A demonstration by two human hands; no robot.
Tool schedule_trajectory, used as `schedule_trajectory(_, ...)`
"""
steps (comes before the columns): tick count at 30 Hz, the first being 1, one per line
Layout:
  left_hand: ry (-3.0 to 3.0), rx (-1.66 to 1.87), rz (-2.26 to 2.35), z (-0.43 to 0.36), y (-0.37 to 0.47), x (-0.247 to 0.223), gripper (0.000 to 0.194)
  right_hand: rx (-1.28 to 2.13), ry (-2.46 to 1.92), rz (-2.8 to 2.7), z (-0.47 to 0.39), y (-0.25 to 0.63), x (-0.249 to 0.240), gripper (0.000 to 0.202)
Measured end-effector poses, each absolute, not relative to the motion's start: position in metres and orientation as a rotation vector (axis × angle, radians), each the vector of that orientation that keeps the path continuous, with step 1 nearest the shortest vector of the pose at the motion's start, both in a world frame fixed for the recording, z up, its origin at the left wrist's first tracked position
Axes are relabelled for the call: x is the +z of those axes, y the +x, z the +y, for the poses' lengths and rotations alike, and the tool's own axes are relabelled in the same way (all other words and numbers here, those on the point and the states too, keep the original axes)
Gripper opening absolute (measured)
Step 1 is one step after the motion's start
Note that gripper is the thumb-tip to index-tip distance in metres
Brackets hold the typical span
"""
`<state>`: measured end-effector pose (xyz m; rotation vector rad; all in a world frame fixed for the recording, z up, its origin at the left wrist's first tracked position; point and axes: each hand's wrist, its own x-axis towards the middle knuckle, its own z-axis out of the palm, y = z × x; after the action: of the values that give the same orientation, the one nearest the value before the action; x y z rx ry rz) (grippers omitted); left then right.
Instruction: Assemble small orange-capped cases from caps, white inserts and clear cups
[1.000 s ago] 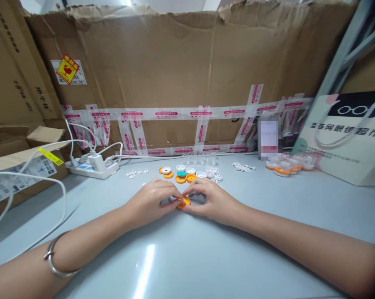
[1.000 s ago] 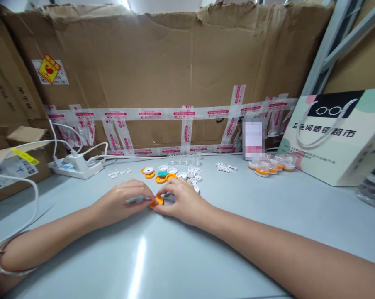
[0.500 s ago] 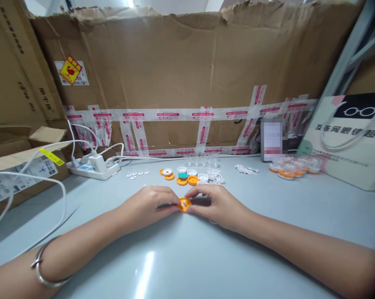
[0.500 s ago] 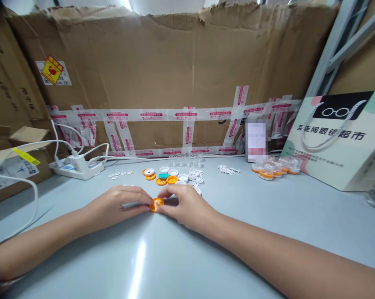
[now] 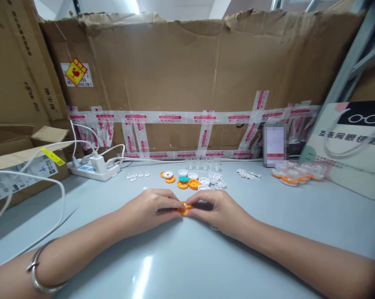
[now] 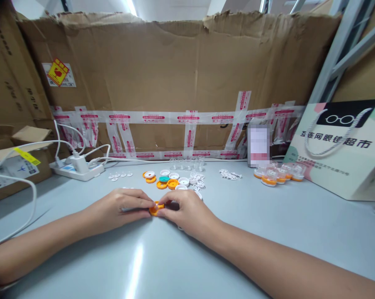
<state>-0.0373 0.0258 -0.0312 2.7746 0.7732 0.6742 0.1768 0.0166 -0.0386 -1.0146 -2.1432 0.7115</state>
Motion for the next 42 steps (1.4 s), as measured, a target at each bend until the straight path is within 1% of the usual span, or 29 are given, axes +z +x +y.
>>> schedule_trajectory(17,2.809,0.607,0.767,0.0257,-0.0406,-0.0332,0.025,0.64,-1.008,-2.196,0.0206,0.1754,-0.0419,0.013)
schedule_trajectory(22,2.821,0.603,0.755,0.0257,-0.0412,-0.0332,0.026,0.615,-0.919,-2.212,0.0217,0.1764,-0.0441,0.011)
schedule_trajectory(32,2.882,0.572,0.791,0.0259,-0.0403,-0.0334,0.028,0.341,-0.885,-2.36,0.0213,0.1767,-0.0431,0.015)
schedule_trajectory(42,2.916,0.572,0.788,0.0258,-0.0388,-0.0341,0.031,0.295,-0.871,-2.375,0.0256,0.1773,-0.0429,0.014)
